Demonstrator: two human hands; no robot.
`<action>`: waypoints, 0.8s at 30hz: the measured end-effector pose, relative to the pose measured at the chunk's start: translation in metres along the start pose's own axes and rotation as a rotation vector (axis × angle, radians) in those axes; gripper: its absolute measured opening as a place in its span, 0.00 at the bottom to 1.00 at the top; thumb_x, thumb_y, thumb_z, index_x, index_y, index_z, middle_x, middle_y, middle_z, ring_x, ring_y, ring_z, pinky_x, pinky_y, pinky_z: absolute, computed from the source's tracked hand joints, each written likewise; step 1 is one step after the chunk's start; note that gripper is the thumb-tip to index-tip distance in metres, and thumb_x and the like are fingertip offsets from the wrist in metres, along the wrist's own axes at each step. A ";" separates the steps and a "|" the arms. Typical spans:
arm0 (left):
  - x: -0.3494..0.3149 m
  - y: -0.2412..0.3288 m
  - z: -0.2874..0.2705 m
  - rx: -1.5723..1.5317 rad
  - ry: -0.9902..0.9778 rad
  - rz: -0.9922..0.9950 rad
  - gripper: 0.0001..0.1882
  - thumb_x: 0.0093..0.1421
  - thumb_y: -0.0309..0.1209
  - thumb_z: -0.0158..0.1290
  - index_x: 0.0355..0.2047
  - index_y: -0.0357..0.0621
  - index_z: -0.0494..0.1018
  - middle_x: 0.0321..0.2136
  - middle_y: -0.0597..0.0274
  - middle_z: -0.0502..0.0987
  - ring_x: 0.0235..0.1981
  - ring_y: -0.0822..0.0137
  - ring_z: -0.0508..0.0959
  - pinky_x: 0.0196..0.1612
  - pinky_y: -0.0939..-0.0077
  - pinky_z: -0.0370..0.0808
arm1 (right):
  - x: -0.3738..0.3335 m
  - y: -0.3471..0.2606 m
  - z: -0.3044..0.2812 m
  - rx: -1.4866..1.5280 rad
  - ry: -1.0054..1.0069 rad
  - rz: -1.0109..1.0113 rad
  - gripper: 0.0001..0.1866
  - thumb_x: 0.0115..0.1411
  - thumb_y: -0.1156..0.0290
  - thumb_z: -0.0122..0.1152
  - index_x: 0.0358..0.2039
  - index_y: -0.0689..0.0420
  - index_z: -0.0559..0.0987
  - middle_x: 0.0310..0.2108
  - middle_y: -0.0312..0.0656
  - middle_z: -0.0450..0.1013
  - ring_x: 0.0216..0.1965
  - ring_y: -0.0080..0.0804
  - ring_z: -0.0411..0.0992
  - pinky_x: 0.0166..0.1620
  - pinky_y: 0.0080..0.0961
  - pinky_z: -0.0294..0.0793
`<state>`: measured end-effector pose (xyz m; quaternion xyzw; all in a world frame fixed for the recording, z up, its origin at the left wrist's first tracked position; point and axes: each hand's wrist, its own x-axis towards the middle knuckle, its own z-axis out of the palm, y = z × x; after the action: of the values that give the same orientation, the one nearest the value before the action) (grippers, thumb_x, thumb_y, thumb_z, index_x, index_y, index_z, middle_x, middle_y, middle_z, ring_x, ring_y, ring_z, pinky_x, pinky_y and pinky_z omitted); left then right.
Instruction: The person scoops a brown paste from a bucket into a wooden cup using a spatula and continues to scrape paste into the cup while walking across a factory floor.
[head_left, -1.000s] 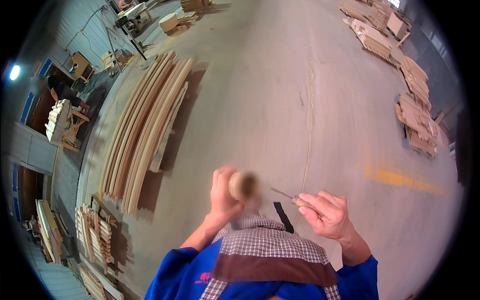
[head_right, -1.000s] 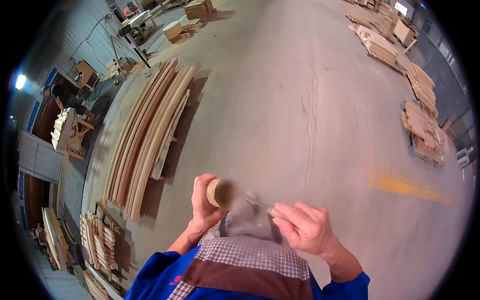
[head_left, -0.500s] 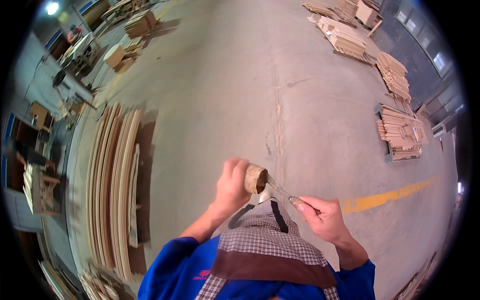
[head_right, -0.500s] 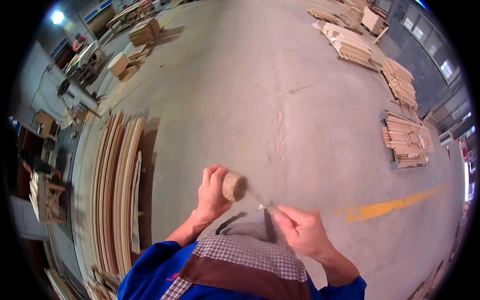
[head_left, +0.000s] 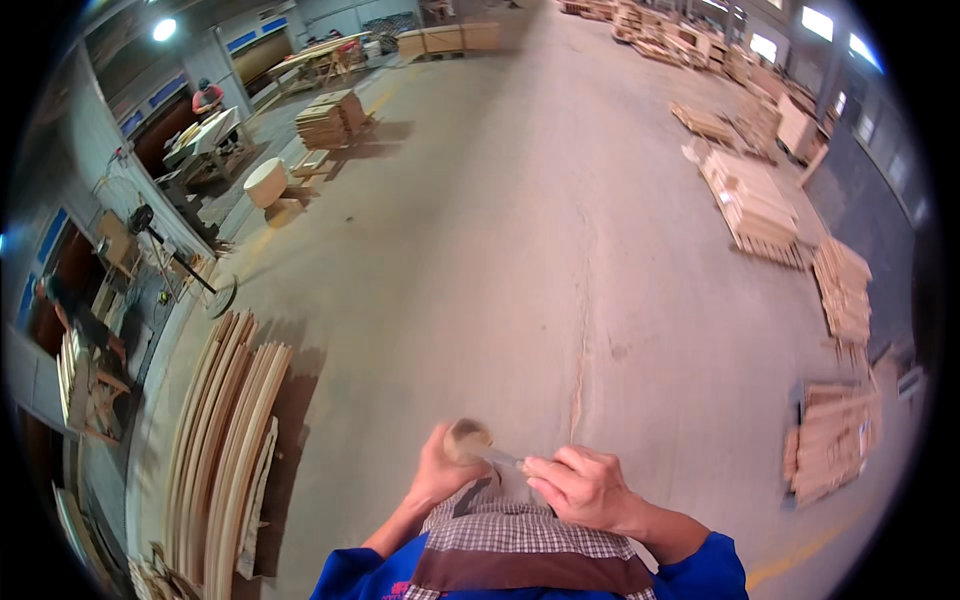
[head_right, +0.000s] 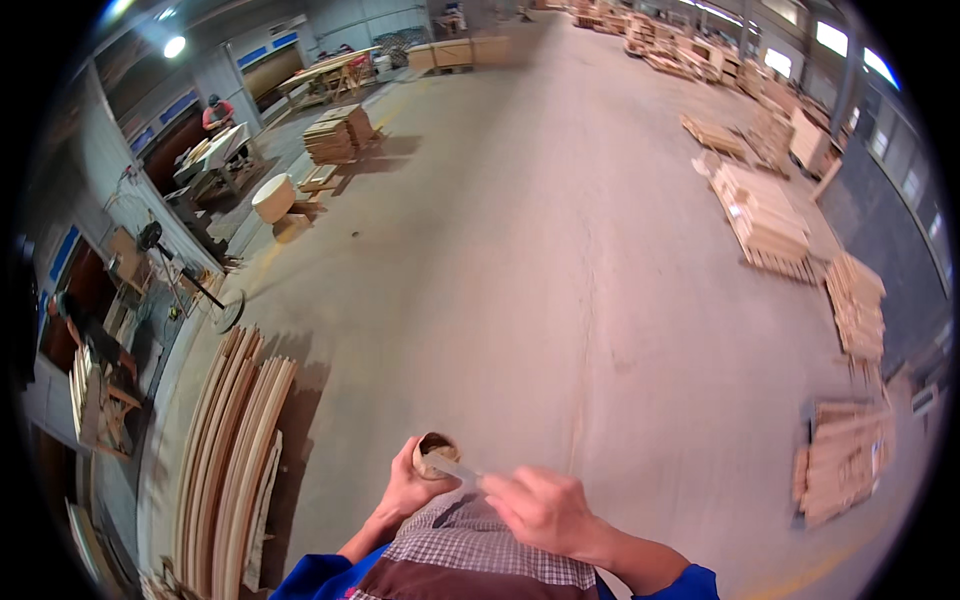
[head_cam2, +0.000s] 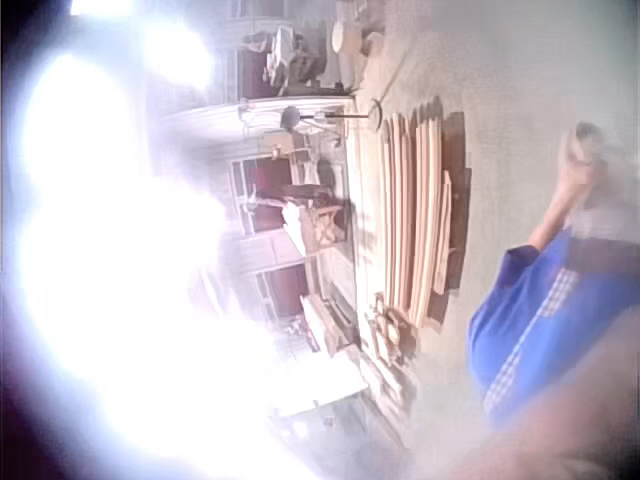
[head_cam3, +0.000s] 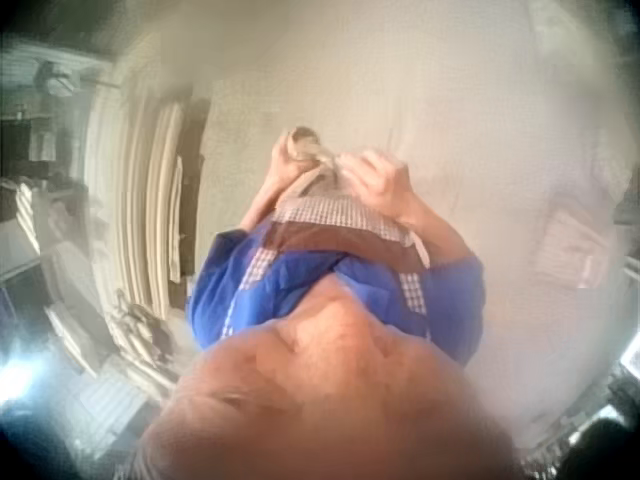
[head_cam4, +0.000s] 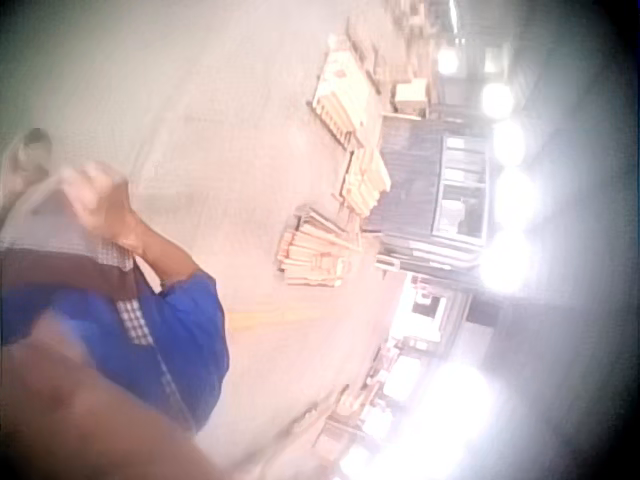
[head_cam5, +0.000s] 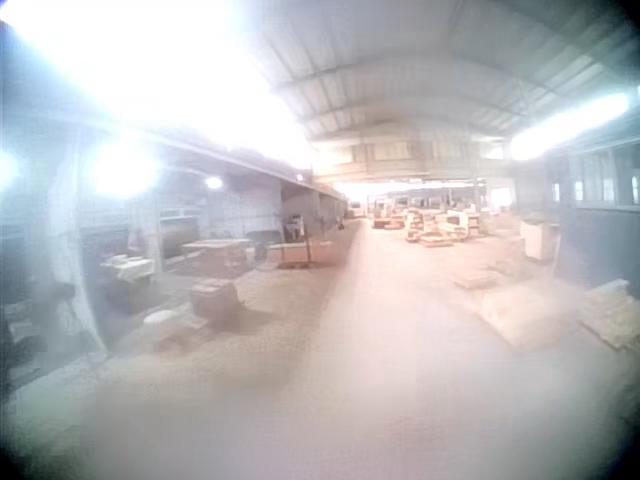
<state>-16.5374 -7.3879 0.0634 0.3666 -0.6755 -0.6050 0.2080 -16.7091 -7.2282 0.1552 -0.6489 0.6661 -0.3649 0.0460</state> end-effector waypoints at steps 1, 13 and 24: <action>0.027 0.009 0.002 -0.076 -0.009 -0.030 0.32 0.40 0.25 0.70 0.46 0.36 0.69 0.39 0.61 0.77 0.41 0.69 0.77 0.47 0.74 0.75 | 0.023 0.035 0.008 -0.045 -0.033 -0.056 0.12 0.50 0.72 0.67 0.38 0.53 0.81 0.21 0.36 0.69 0.19 0.33 0.71 0.20 0.28 0.69; 0.485 0.081 0.029 -0.175 -0.017 0.105 0.34 0.41 0.27 0.70 0.49 0.37 0.68 0.43 0.57 0.73 0.45 0.64 0.76 0.49 0.69 0.75 | 0.321 0.313 -0.070 -0.135 -0.160 0.201 0.13 0.50 0.70 0.66 0.38 0.47 0.83 0.23 0.35 0.71 0.21 0.33 0.71 0.22 0.28 0.70; 0.873 0.125 0.011 -0.227 0.084 0.050 0.30 0.41 0.21 0.67 0.46 0.38 0.69 0.37 0.64 0.74 0.37 0.71 0.75 0.41 0.75 0.76 | 0.569 0.649 -0.056 1.273 0.613 0.896 0.16 0.65 0.68 0.54 0.45 0.68 0.75 0.25 0.44 0.73 0.19 0.21 0.66 0.19 0.14 0.60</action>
<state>-17.1388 -8.0328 0.0408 0.3486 -0.6023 -0.6564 0.2914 -17.3663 -7.7855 0.0764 -0.0448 0.5107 -0.7788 0.3613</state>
